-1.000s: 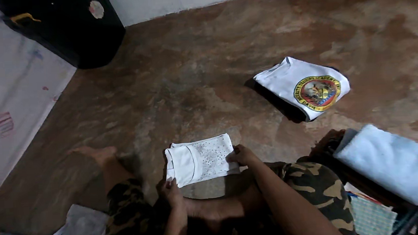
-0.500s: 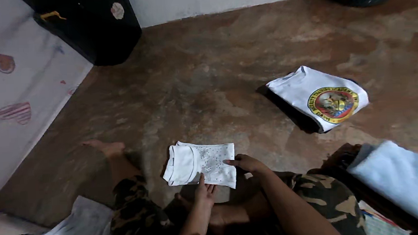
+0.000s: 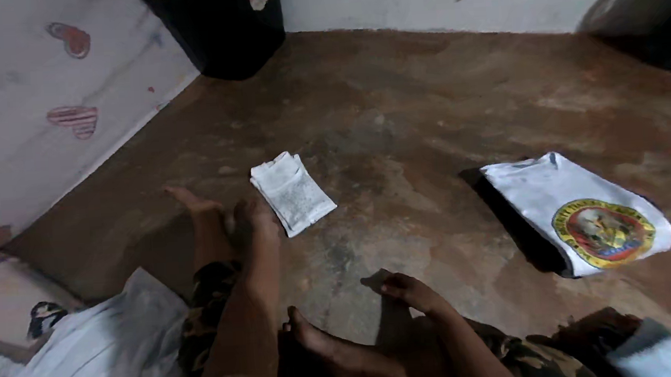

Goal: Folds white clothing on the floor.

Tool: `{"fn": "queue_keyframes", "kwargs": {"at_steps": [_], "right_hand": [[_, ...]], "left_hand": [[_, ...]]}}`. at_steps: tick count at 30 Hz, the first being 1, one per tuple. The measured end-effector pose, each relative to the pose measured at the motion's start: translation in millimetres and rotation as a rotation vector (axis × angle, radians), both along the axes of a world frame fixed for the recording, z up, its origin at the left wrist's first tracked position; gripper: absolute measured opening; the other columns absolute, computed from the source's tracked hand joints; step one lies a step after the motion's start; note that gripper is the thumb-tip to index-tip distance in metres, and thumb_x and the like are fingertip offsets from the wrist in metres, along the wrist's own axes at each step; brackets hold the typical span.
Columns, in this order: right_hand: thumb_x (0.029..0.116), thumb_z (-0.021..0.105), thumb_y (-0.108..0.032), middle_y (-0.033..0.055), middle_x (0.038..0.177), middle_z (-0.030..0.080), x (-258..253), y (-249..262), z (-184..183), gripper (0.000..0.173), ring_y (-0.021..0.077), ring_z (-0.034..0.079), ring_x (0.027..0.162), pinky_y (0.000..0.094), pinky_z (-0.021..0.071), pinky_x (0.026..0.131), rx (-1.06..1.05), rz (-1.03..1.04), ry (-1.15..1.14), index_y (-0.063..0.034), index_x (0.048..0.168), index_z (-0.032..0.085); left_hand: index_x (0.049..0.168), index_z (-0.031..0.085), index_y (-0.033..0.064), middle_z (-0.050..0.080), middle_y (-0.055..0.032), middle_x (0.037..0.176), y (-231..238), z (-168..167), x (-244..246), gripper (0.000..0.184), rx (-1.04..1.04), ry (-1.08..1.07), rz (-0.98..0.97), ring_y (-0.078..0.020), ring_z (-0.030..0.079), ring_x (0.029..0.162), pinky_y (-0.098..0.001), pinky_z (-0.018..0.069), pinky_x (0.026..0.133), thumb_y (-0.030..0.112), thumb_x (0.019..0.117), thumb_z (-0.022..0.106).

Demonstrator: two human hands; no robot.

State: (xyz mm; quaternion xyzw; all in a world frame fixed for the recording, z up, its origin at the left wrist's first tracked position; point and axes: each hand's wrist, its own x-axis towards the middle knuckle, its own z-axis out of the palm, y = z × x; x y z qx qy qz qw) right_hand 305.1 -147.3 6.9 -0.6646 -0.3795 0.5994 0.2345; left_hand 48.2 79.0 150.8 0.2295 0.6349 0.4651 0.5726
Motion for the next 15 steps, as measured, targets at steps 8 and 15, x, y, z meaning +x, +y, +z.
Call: {"fn": "queue_keyframes", "kwargs": {"at_steps": [8, 15], "right_hand": [[0.1048, 0.06, -0.025, 0.0272, 0.122, 0.064, -8, -12, 0, 0.047, 0.0329, 0.068, 0.1, 0.0484, 0.0589, 0.083, 0.136, 0.105, -0.076, 0.0037, 0.141, 0.05], [0.1072, 0.036, 0.005, 0.0193, 0.133, 0.062, -215, -37, 300, 0.036, 0.0168, 0.061, 0.116, 0.0253, 0.0426, 0.103, -0.191, 0.08, -0.22, 0.008, 0.139, 0.052]], "left_hand": [[0.146, 0.045, 0.0052, 0.062, -0.0132, 0.128, -44, 10, -161, 0.041, 0.517, 0.145, 0.175, -0.018, 0.069, 0.098, -0.0337, 0.0595, 0.084, 0.02, 0.1081, 0.051], [0.143, 0.046, -0.0012, 0.06, -0.0176, 0.13, -184, 43, -338, 0.041, 0.536, 0.619, 0.215, -0.0206, 0.069, 0.1, -0.0383, 0.0593, 0.088, 0.017, 0.1064, 0.052]]}}
